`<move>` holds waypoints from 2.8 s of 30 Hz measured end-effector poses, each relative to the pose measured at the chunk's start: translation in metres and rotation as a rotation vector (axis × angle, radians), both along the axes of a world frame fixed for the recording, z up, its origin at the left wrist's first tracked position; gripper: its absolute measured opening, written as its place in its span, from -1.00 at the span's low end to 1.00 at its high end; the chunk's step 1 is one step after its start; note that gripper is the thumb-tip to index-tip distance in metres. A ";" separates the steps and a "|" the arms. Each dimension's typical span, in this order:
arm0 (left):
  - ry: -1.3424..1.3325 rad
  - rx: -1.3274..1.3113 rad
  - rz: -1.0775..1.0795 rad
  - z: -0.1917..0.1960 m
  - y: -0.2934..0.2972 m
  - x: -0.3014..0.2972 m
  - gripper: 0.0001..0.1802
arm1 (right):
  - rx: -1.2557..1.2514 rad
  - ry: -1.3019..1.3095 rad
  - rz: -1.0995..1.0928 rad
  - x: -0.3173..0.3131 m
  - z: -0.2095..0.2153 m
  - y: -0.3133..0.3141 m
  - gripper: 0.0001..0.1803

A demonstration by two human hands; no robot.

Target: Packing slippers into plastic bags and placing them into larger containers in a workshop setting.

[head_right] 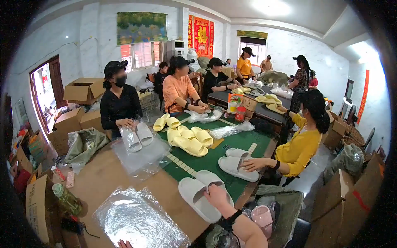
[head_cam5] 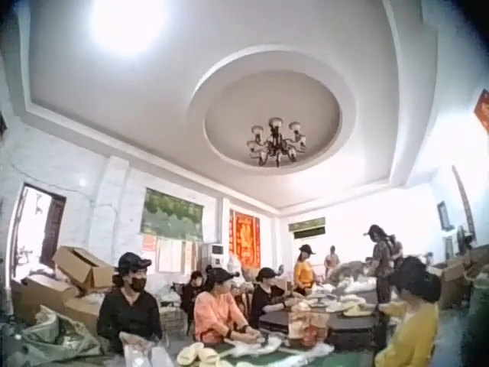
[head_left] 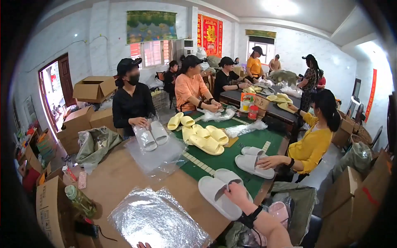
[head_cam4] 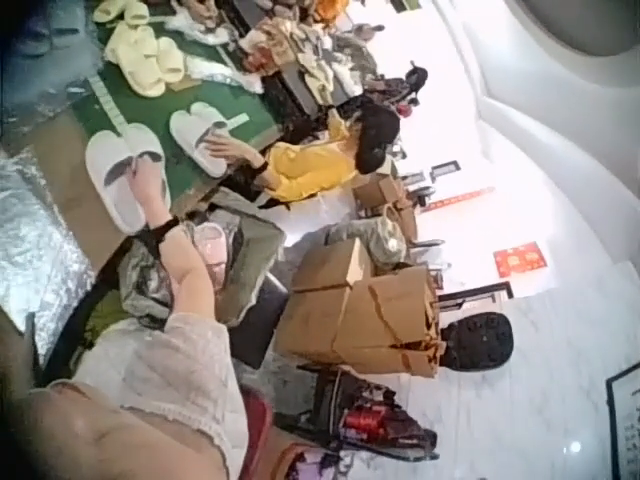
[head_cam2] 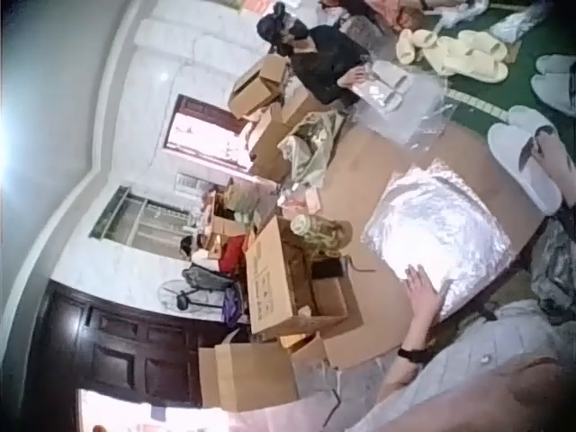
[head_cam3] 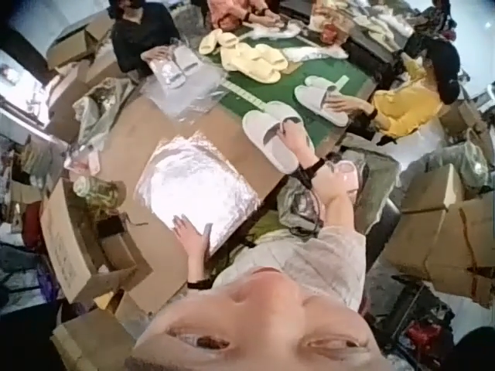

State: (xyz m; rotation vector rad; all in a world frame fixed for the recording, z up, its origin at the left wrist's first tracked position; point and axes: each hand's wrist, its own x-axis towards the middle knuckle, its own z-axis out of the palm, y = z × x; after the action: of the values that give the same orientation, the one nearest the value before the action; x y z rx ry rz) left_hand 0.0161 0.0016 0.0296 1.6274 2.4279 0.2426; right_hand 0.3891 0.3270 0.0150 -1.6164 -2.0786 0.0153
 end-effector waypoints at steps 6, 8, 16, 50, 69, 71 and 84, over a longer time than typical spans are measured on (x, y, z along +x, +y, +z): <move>-0.015 0.005 -0.001 0.001 0.000 -0.002 0.24 | 0.050 0.297 0.137 -0.110 0.065 -0.055 -0.83; -0.007 0.028 -0.006 -0.006 -0.002 -0.004 0.24 | -0.005 0.300 0.315 -0.154 0.068 -0.074 -0.81; -0.003 0.047 -0.010 -0.011 -0.001 -0.006 0.25 | -0.208 0.115 0.597 -0.268 0.027 -0.116 -0.75; 0.025 0.161 0.006 -0.042 -0.004 -0.014 0.29 | -0.119 0.005 0.538 -0.260 -0.008 -0.050 -0.83; -0.120 0.270 0.036 -0.050 -0.004 -0.024 0.02 | 0.050 0.203 0.294 -0.176 -0.011 -0.008 -0.41; -0.184 0.289 0.030 -0.048 -0.005 -0.027 -0.12 | 0.116 0.204 0.337 -0.167 -0.013 -0.014 -0.41; -0.053 0.300 -0.042 -0.030 -0.005 -0.022 -0.50 | -0.084 0.008 0.192 -0.190 -0.011 0.015 -0.45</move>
State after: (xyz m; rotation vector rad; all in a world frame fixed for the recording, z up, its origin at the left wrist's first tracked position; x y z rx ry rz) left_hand -0.0058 -0.0031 -0.0001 1.7607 2.4059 0.6615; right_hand 0.1990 0.3416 0.0044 -1.4545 -2.2467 0.1763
